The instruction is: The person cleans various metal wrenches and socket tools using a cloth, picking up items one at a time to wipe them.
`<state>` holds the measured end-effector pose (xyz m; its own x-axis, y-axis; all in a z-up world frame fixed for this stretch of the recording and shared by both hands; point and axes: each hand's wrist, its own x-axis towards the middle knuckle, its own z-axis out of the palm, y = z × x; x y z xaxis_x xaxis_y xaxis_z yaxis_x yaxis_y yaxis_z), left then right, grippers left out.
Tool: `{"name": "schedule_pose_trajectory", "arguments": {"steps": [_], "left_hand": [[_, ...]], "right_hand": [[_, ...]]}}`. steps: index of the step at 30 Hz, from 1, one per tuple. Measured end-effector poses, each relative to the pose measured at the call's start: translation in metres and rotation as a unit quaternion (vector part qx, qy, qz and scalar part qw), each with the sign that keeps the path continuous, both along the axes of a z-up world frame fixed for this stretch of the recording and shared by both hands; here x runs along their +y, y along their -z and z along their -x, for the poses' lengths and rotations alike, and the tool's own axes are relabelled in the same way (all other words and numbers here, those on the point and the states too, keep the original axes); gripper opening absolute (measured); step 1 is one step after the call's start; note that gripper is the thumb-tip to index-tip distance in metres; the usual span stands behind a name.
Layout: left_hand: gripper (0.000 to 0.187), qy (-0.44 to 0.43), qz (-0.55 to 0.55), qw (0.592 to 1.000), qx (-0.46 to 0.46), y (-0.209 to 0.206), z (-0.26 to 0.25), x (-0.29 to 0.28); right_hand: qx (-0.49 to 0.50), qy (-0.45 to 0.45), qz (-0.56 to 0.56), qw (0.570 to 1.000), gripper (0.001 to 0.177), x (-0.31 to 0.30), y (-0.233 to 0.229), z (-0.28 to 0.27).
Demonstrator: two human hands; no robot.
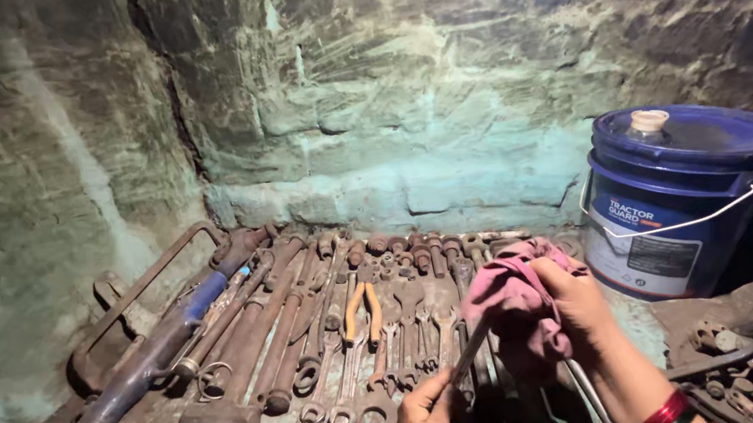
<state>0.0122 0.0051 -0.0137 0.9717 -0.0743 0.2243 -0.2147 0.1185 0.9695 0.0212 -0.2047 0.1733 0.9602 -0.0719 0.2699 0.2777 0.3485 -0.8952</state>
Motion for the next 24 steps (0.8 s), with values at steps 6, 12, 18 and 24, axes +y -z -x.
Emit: {"name": "schedule_pose_trajectory", "arguments": {"steps": [6,12,18,24], "left_hand": [[0.027,-0.021,-0.009,0.999,-0.049,0.017,-0.012,-0.004],[0.034,0.076,0.142,0.982,0.094,0.021,-0.014,0.006],[0.037,0.066,0.24,0.959,0.132,0.023,-0.023,0.004],[0.027,0.176,0.275,0.945,0.035,0.051,-0.03,0.004]], "right_hand": [[0.014,0.024,0.025,0.999,0.018,0.004,-0.014,0.013],[0.007,-0.071,-0.175,0.982,0.018,0.022,-0.014,0.02],[0.02,-0.079,-0.138,0.987,0.03,0.008,0.029,0.001],[0.012,-0.003,0.033,0.999,0.026,0.032,0.024,0.005]]}}
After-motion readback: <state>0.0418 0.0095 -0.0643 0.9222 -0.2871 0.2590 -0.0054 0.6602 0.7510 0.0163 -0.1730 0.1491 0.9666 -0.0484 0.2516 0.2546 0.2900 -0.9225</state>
